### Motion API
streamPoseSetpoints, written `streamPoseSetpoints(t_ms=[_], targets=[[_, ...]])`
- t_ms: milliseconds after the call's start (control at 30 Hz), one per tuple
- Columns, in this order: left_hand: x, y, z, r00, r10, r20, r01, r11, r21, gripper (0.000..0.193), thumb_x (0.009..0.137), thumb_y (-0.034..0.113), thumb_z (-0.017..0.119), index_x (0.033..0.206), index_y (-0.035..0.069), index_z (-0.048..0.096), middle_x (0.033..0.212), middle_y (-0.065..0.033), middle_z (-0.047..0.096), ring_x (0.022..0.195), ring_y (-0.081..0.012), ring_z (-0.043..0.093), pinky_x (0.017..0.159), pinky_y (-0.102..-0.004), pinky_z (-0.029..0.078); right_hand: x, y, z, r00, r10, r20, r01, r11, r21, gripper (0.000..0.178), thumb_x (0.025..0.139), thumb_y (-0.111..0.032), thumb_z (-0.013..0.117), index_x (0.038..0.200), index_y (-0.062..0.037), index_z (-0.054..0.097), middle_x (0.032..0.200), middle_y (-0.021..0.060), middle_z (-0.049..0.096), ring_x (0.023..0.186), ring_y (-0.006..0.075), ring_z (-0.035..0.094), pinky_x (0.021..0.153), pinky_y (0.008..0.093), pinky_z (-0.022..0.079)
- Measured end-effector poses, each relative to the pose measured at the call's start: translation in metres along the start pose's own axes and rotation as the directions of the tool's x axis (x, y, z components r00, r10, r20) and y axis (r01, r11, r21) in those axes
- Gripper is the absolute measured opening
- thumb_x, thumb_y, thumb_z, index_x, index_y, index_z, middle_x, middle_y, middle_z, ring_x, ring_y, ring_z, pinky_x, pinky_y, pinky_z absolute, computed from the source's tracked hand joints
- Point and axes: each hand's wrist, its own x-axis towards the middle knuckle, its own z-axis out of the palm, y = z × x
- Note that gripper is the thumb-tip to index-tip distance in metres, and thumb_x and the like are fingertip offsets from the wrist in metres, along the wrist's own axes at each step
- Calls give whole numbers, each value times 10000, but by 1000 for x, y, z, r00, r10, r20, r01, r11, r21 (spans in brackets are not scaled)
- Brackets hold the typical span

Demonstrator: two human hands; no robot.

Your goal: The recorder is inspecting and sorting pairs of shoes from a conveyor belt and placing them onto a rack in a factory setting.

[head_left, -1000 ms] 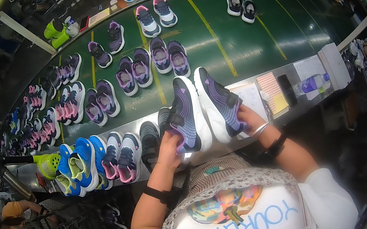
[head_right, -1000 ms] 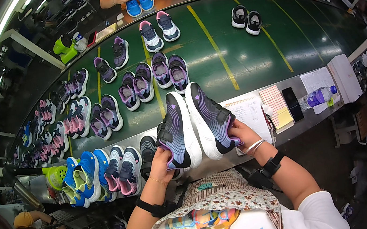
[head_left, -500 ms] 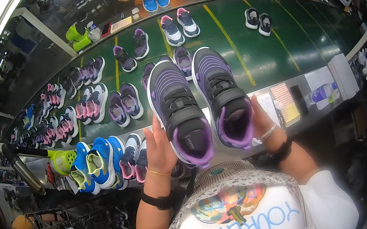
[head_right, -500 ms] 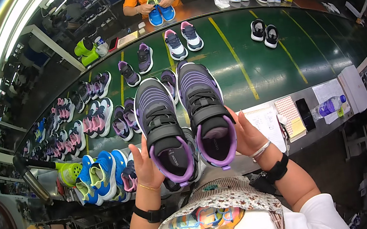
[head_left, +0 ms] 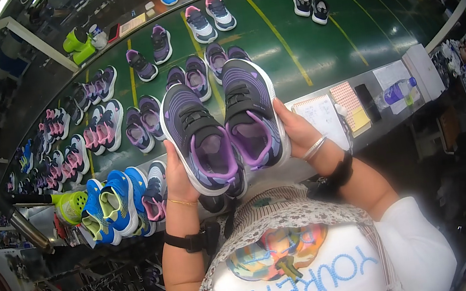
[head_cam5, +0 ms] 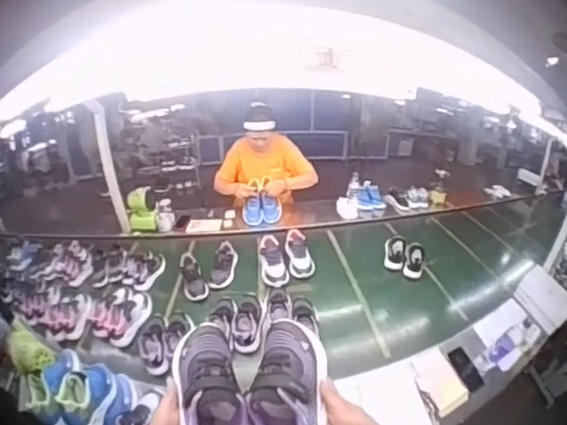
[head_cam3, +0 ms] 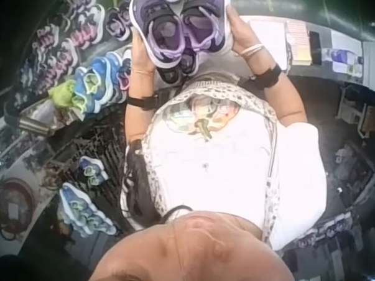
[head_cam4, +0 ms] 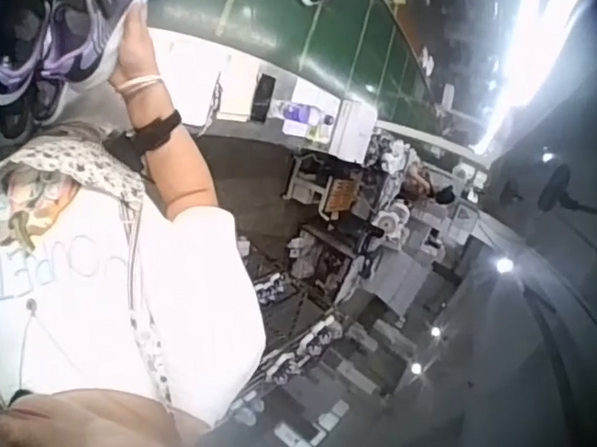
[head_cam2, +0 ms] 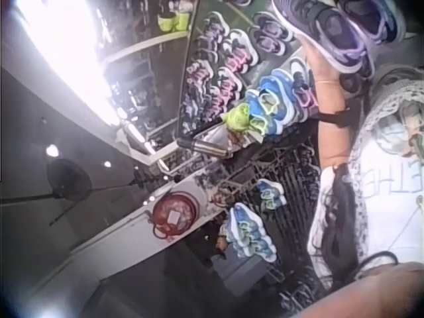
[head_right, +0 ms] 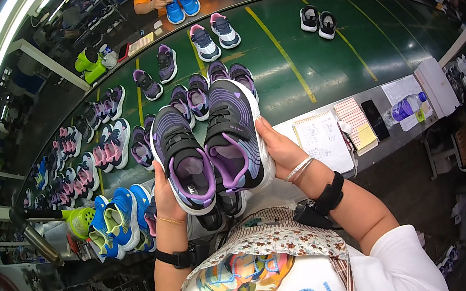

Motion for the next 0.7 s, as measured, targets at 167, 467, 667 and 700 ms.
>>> streamPoseSetpoints(t_ms=[167,467,667,700], targets=[[-1,6,1,1000,-2,3,2,1000,10,609,923,484,191,1285,19,344,1256,-145,438,1140,-278,443,978,-399,348,0,-1,3,1000,-1,5,1,1000,-17,503,947,-395,248,1252,-24,396,1185,116,505,1044,201,521,917,336,425],[-1,3,-15,989,-65,135,80,991,-104,783,830,644,246,1279,9,344,1220,-150,467,1069,-271,499,927,-392,403,0,7,16,994,-15,111,26,995,-95,541,935,-425,251,1290,-25,332,1217,121,477,1081,212,495,934,346,406],[6,-10,-20,893,12,450,180,907,-380,965,716,738,336,1313,-17,270,1254,-188,426,1089,-312,489,887,-437,441,1,16,10,971,-9,239,53,983,-177,702,849,-521,421,1366,-108,187,1318,69,355,1156,150,413,962,313,371],[7,-10,-22,892,16,452,175,909,-379,965,716,738,336,1313,-17,270,1254,-188,426,1089,-312,489,887,-437,441,2,17,9,970,-9,244,54,982,-180,702,849,-521,421,1366,-108,187,1318,69,355,1156,150,413,962,313,371]])
